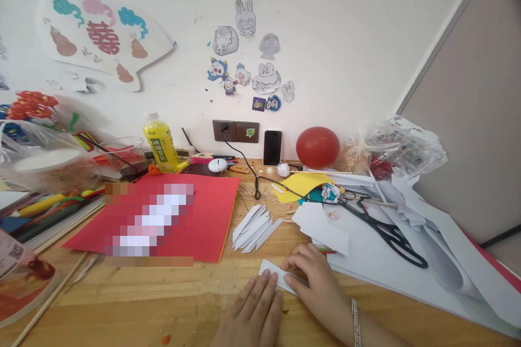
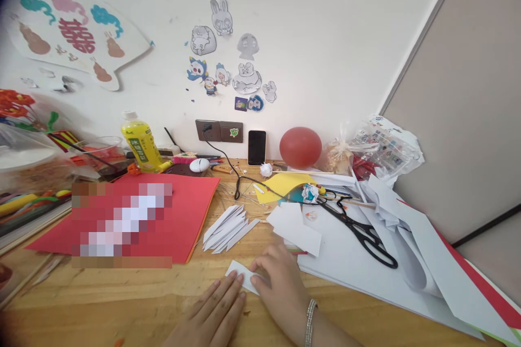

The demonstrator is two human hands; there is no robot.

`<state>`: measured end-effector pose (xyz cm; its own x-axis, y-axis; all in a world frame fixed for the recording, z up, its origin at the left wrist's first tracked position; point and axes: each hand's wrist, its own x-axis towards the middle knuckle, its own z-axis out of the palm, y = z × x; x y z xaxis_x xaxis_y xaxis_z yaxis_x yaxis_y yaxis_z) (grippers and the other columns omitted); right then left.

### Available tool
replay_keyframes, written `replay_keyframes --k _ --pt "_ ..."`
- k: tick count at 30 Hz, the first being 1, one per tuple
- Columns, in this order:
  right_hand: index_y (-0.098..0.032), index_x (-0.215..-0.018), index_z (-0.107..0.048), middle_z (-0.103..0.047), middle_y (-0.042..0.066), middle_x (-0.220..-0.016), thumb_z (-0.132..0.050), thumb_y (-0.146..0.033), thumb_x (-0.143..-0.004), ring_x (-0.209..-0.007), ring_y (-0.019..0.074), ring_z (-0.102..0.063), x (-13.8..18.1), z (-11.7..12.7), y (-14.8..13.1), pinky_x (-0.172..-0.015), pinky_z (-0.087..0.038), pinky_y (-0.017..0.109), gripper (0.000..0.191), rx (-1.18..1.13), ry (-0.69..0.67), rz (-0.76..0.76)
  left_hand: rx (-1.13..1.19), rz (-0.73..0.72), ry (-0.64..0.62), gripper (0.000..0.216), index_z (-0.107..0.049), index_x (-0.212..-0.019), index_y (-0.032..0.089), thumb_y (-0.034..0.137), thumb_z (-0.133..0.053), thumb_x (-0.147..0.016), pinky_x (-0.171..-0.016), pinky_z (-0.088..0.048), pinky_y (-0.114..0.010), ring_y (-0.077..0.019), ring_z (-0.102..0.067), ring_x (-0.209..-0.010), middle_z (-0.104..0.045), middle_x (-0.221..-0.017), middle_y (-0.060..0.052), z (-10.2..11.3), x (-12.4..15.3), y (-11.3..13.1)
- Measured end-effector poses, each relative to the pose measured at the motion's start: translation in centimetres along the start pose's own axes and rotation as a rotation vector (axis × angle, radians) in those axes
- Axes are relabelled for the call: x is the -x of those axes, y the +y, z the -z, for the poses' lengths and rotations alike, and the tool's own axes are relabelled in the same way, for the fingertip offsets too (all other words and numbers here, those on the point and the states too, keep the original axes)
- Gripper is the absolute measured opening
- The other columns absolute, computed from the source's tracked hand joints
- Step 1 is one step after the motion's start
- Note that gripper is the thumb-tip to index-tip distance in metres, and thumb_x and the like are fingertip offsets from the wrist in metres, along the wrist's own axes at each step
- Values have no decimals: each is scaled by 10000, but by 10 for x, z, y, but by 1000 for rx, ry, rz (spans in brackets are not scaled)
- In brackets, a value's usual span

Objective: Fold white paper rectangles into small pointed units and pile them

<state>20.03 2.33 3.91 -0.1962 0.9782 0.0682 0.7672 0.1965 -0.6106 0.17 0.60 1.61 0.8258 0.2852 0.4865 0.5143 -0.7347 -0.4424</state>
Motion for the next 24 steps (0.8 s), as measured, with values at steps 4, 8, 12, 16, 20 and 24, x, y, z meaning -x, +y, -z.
replay_keyframes --k 4,8,12,16,20,24 --pt "-194 -828 -654 -617 40 -871 -624 -81 -798 -898 231 -547 1 0 1 -812 -422 351 120 3 7 20 -3 -10 -2 380 -615 -1135 89 11 -386 -841 -885 -517 -336 -261 -649 -1067 -679 -1177 -125 1 -1 1" --pt "-195 -840 -647 -614 39 -880 -612 -75 -807 -912 232 -543 2 0 -1 -808 -415 351 129 13 11 13 -5 -6 -14 370 -610 -1144 95 26 -403 -846 -886 -521 -322 -251 -642 -1078 -678 -1183 -114 1 -1 1" --pt "-193 -840 -640 -611 36 -886 -604 -65 -803 -915 230 -536 2 0 -2 -811 -407 354 138 22 6 5 18 -4 -36 359 -595 -1176 97 57 -429 -861 -946 -484 -332 -251 -616 -1114 -660 -1216 -115 -1 1 0" --pt "-195 -836 -632 -606 33 -890 -611 -89 -807 -919 225 -533 4 0 -3 -819 -405 352 111 2 17 2 80 -1 -49 345 -584 -1203 91 111 -438 -891 -980 -449 -340 -259 -593 -1145 -640 -1245 -131 -1 3 -2" --pt "-202 -844 -621 -603 28 -903 -695 -142 -748 -936 236 -526 5 -1 -5 -838 -399 360 135 4 16 -16 59 -33 -57 415 -571 -1230 75 75 -427 -841 -944 -467 -334 -262 -602 -1129 -647 -1235 -130 2 1 -5" --pt "-215 -869 -609 -607 25 -937 -688 -117 -723 -964 240 -522 5 1 -5 -866 -387 366 193 20 -9 -36 50 -22 -76 402 -567 -1242 100 100 -422 -868 -947 -459 -328 -252 -588 -1147 -636 -1256 -118 -2 5 -4"
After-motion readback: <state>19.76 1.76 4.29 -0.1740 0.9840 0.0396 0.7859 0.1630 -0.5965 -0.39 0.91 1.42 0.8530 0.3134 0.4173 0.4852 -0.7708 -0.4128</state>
